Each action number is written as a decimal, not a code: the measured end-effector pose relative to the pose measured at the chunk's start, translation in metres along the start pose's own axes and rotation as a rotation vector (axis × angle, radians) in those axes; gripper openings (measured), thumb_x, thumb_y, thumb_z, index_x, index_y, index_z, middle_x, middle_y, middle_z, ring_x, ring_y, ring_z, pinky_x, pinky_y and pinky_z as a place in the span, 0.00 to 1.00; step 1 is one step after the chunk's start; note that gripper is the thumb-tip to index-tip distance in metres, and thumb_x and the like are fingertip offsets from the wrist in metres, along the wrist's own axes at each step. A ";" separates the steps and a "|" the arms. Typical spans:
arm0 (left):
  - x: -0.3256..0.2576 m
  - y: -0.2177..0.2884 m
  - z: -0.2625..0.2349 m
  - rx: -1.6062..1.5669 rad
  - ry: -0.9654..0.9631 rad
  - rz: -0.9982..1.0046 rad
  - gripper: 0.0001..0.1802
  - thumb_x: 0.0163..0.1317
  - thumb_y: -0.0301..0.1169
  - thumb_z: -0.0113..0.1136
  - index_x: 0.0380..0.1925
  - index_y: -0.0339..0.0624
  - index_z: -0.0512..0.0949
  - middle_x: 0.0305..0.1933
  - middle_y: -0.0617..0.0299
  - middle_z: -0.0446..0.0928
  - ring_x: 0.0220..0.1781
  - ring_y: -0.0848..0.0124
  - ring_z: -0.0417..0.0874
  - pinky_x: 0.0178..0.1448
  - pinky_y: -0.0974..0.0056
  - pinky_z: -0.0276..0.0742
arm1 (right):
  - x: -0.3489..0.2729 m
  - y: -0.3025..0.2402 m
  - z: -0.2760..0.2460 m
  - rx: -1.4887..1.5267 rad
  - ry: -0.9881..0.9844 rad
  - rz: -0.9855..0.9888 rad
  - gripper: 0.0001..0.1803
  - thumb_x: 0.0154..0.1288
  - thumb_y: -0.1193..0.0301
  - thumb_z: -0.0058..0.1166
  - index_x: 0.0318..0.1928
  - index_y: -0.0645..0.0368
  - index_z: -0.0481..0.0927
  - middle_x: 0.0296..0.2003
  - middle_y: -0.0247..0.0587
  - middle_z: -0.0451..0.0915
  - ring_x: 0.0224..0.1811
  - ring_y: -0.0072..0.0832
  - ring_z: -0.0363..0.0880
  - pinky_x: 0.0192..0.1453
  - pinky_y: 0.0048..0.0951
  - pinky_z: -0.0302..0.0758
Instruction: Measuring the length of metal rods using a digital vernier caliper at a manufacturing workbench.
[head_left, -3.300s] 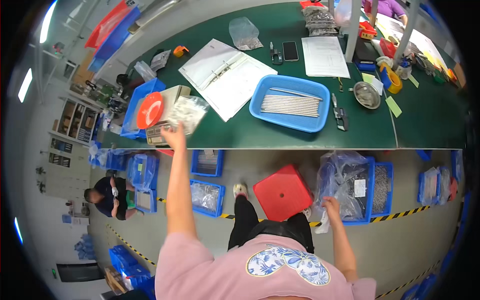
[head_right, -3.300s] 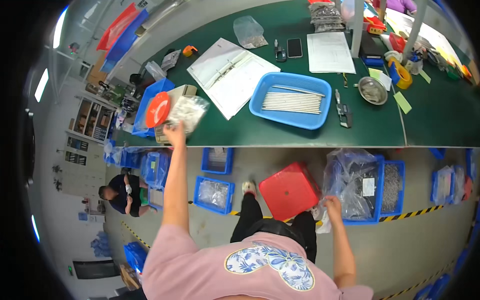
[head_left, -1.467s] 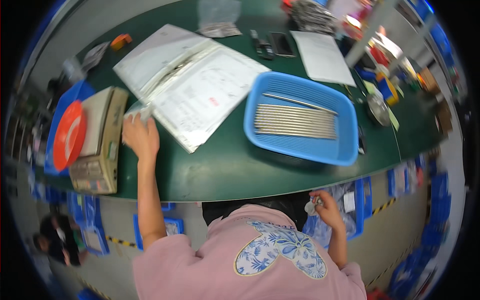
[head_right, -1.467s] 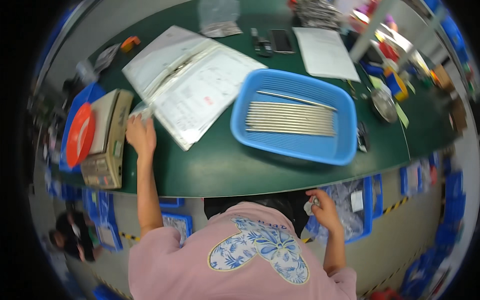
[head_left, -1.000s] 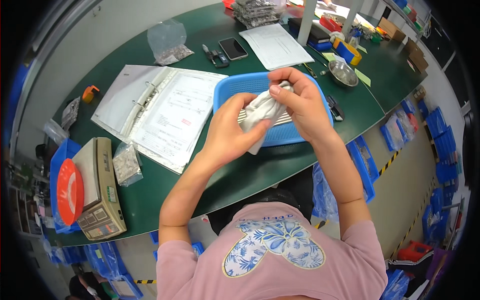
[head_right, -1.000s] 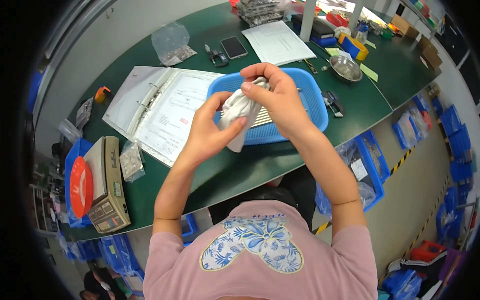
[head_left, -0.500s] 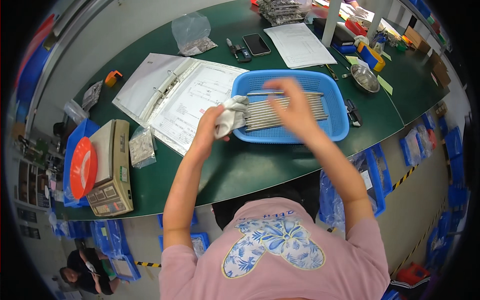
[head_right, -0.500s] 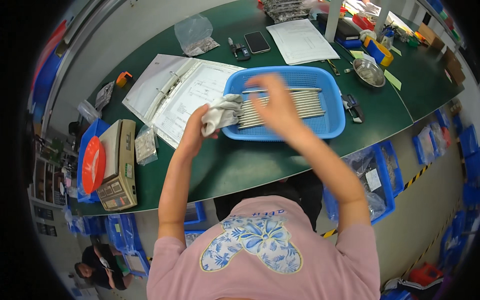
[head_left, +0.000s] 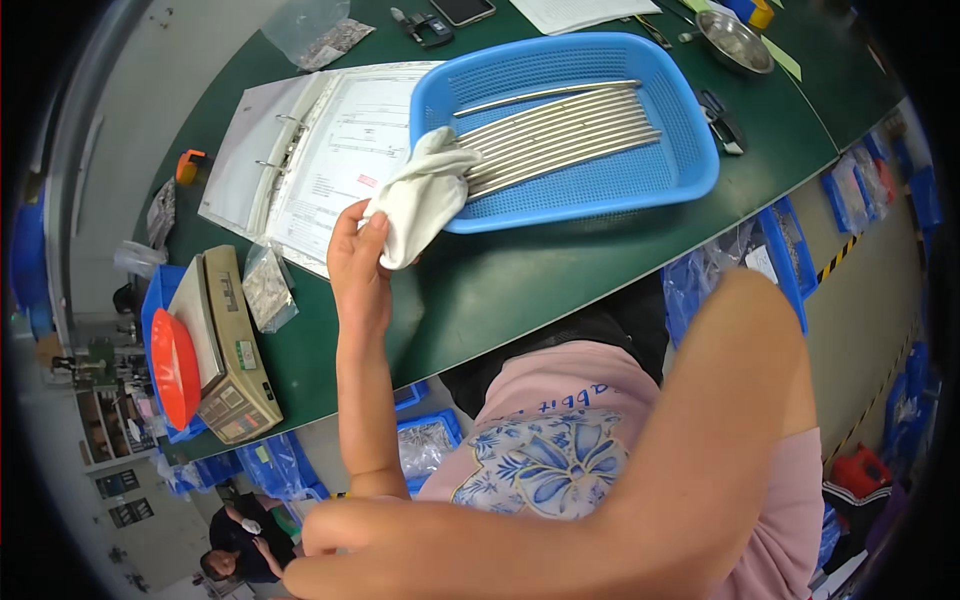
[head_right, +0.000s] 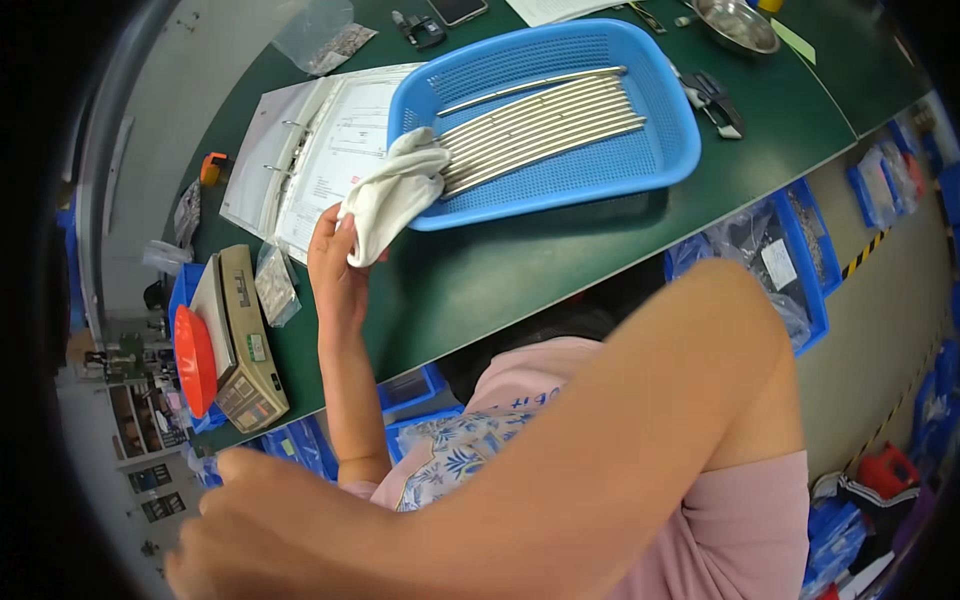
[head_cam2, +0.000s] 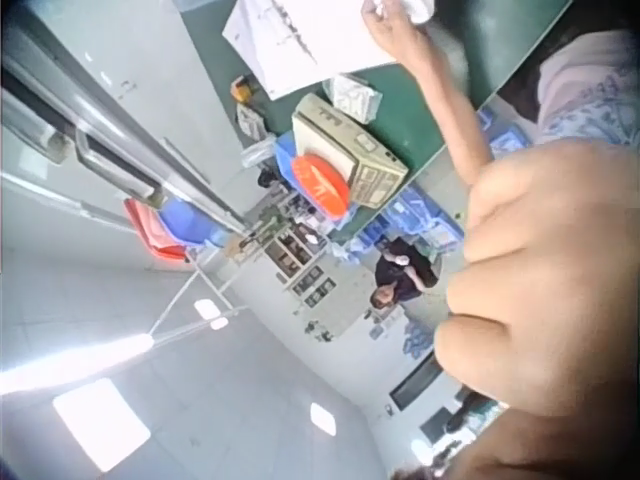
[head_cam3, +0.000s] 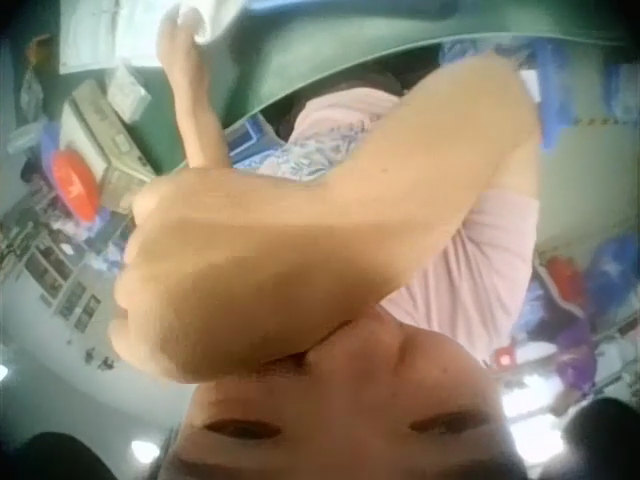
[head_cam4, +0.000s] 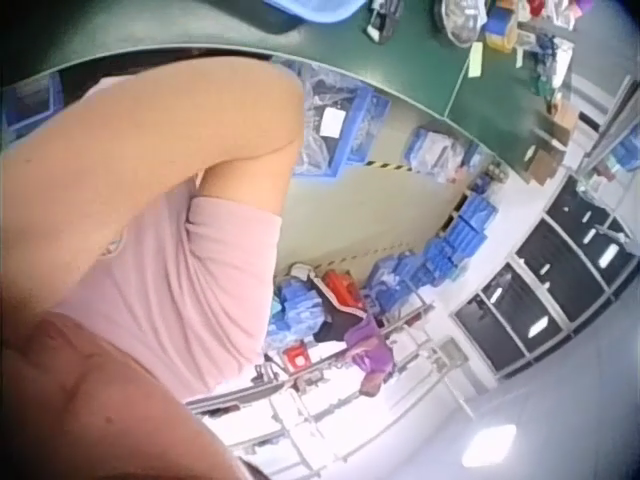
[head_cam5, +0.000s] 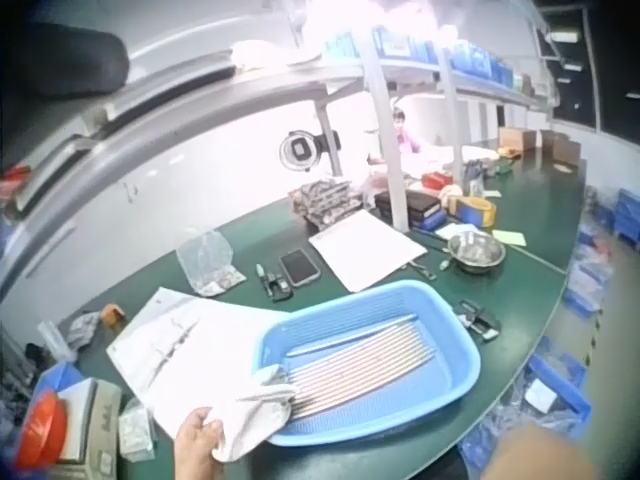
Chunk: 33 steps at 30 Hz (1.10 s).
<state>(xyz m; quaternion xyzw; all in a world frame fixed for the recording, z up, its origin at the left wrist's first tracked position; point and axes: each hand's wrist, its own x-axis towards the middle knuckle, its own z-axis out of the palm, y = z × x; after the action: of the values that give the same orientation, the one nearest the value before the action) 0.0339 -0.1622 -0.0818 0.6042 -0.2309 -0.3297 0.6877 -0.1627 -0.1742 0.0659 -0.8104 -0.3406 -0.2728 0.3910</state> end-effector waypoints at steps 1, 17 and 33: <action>0.007 0.002 0.003 -0.036 0.012 0.016 0.13 0.57 0.32 0.53 0.39 0.38 0.67 0.31 0.62 0.74 0.30 0.79 0.75 0.29 0.77 0.70 | -0.004 0.007 0.004 0.038 0.044 0.023 0.02 0.39 0.73 0.53 0.18 0.58 0.75 0.19 0.39 0.75 0.23 0.27 0.74 0.27 0.27 0.67; 0.065 0.022 0.130 -0.268 -0.429 0.179 0.11 0.55 0.27 0.55 0.36 0.34 0.67 0.34 0.59 0.72 0.34 0.78 0.73 0.37 0.74 0.71 | -0.113 0.124 -0.078 -0.218 1.039 0.843 0.15 0.45 0.74 0.61 0.33 0.63 0.69 0.29 0.34 0.72 0.32 0.16 0.68 0.36 0.18 0.68; 0.076 0.017 0.033 0.014 -0.297 0.082 0.06 0.56 0.26 0.49 0.33 0.37 0.72 0.29 0.62 0.74 0.32 0.75 0.74 0.36 0.70 0.71 | -0.085 0.193 -0.075 1.043 1.191 0.838 0.14 0.61 0.66 0.39 0.41 0.63 0.70 0.40 0.43 0.75 0.44 0.29 0.73 0.50 0.33 0.69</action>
<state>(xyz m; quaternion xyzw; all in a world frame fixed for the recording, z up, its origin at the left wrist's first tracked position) 0.0641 -0.2394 -0.0657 0.5438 -0.3568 -0.3854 0.6545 -0.0804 -0.3535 -0.0402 -0.3116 0.1623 -0.2936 0.8890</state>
